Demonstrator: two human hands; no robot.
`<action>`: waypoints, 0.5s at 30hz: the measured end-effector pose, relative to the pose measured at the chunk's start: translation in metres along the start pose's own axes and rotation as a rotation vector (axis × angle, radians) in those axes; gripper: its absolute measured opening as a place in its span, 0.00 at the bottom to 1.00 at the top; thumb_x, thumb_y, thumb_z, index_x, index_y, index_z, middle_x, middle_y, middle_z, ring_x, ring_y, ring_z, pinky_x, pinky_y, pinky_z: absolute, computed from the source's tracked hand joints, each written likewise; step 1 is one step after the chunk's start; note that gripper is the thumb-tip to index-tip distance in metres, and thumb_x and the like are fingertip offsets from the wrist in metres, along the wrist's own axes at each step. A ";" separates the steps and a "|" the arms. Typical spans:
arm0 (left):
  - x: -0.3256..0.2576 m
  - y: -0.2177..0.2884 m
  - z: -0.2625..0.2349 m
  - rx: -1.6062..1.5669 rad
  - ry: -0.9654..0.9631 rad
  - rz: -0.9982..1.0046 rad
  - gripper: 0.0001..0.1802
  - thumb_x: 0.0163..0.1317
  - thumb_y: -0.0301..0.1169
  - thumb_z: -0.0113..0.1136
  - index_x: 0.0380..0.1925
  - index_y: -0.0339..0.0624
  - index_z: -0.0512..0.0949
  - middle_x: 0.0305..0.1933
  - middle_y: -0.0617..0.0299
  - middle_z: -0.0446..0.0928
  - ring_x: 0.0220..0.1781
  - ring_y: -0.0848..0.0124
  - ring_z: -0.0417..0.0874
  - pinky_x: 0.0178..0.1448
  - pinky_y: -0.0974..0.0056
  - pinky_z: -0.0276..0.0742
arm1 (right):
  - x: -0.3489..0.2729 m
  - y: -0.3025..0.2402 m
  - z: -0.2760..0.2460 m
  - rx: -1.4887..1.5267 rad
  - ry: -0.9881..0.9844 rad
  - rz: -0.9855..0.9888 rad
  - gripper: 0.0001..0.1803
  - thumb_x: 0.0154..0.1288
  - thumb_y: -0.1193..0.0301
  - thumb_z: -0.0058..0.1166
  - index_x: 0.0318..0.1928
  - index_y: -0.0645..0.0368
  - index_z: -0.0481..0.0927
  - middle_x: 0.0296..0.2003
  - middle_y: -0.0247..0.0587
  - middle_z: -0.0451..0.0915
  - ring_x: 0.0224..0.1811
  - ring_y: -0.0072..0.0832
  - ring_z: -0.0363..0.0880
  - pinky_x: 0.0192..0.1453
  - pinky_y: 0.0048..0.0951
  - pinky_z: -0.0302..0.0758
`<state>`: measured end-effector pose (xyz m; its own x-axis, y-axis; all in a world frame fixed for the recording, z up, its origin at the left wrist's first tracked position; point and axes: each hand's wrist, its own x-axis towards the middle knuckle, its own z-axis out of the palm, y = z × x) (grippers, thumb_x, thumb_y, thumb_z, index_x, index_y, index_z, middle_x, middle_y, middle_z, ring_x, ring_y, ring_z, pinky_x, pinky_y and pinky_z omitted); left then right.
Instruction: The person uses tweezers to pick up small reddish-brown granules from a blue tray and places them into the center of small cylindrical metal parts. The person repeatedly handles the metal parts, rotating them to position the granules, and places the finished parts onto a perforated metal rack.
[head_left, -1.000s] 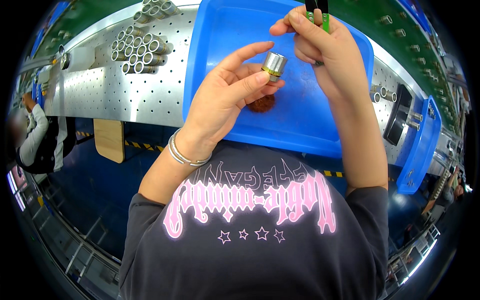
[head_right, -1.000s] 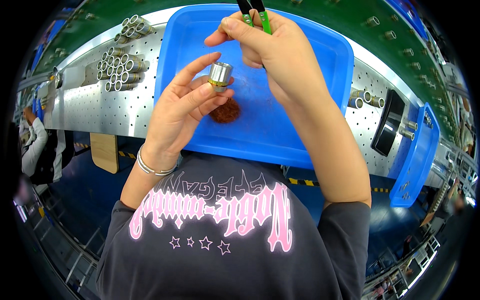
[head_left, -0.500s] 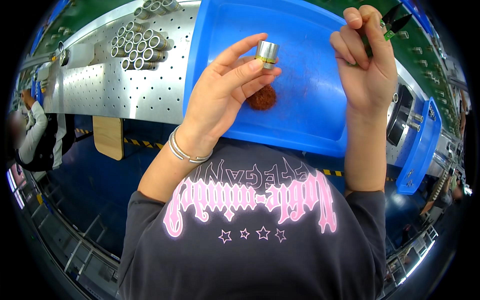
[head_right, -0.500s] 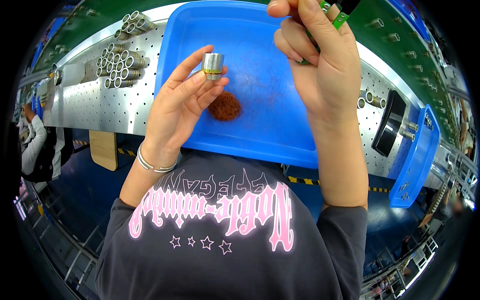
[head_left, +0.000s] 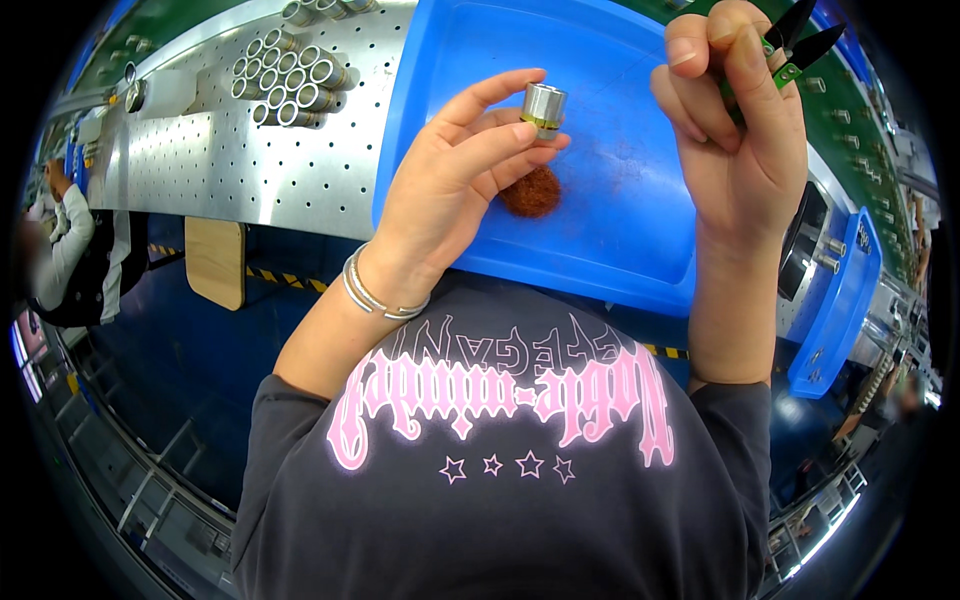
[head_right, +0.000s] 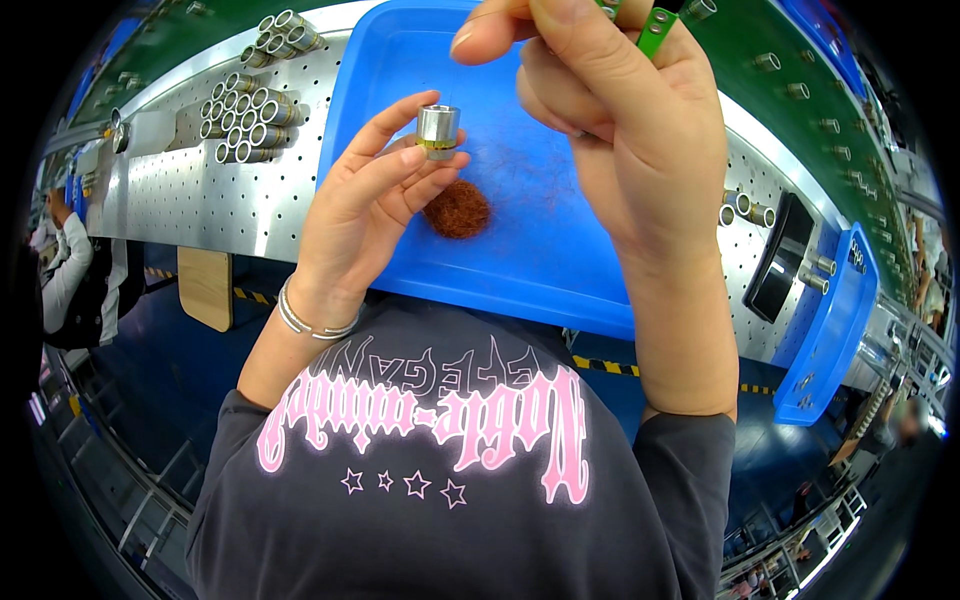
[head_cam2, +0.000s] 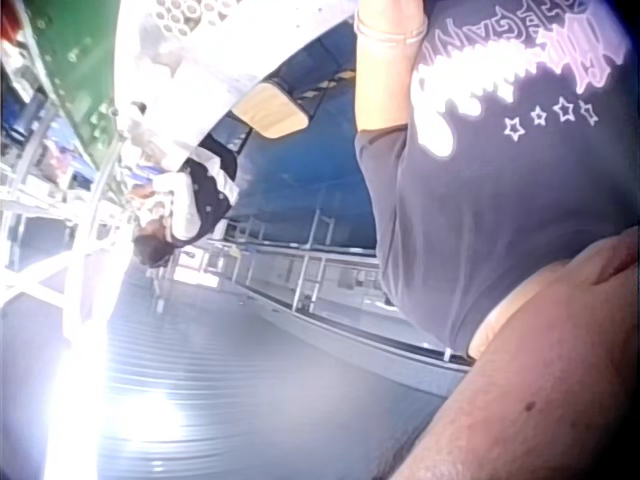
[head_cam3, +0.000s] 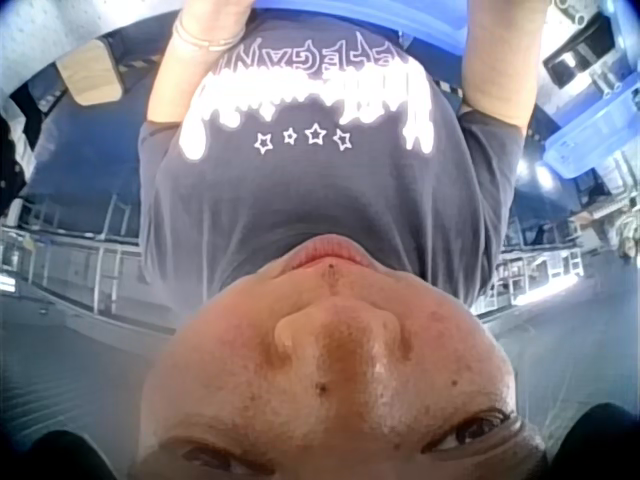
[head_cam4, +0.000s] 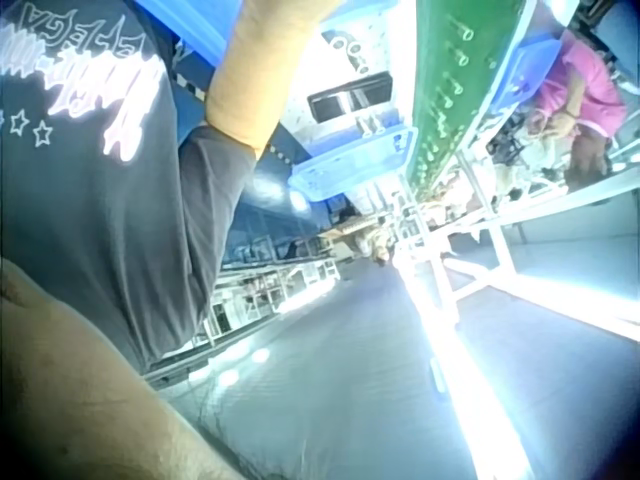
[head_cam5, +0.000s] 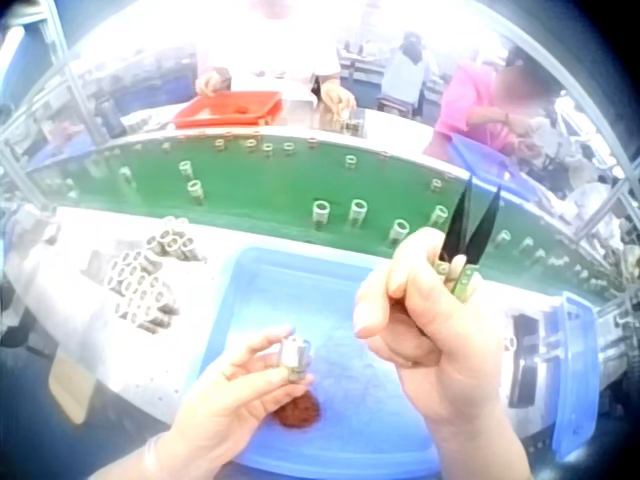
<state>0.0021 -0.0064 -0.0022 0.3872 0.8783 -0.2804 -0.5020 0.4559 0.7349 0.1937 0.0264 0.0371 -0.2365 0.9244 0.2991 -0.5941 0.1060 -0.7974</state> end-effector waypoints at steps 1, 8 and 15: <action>0.000 -0.001 0.000 -0.001 0.007 -0.001 0.23 0.60 0.26 0.54 0.56 0.38 0.66 0.46 0.52 0.75 0.48 0.66 0.78 0.54 0.68 0.74 | 0.001 0.000 0.002 0.001 -0.007 -0.001 0.07 0.67 0.68 0.45 0.37 0.59 0.68 0.29 0.50 0.77 0.11 0.10 0.47 0.15 0.14 0.48; -0.001 -0.002 0.002 0.044 0.016 0.004 0.22 0.59 0.24 0.55 0.54 0.37 0.68 0.44 0.55 0.76 0.47 0.68 0.79 0.53 0.68 0.73 | 0.006 -0.004 0.015 -0.103 -0.050 -0.010 0.10 0.65 0.65 0.49 0.35 0.59 0.68 0.28 0.51 0.77 0.11 0.10 0.48 0.16 0.14 0.48; -0.001 -0.002 0.002 0.225 -0.061 0.031 0.23 0.58 0.25 0.56 0.55 0.38 0.69 0.45 0.56 0.76 0.48 0.66 0.79 0.55 0.66 0.72 | 0.010 -0.001 0.014 -0.111 0.007 -0.062 0.08 0.67 0.68 0.46 0.36 0.60 0.68 0.30 0.50 0.77 0.11 0.10 0.48 0.17 0.14 0.48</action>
<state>0.0042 -0.0089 -0.0021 0.4241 0.8778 -0.2227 -0.3320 0.3795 0.8635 0.1813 0.0304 0.0487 -0.1963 0.9174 0.3462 -0.5188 0.2024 -0.8306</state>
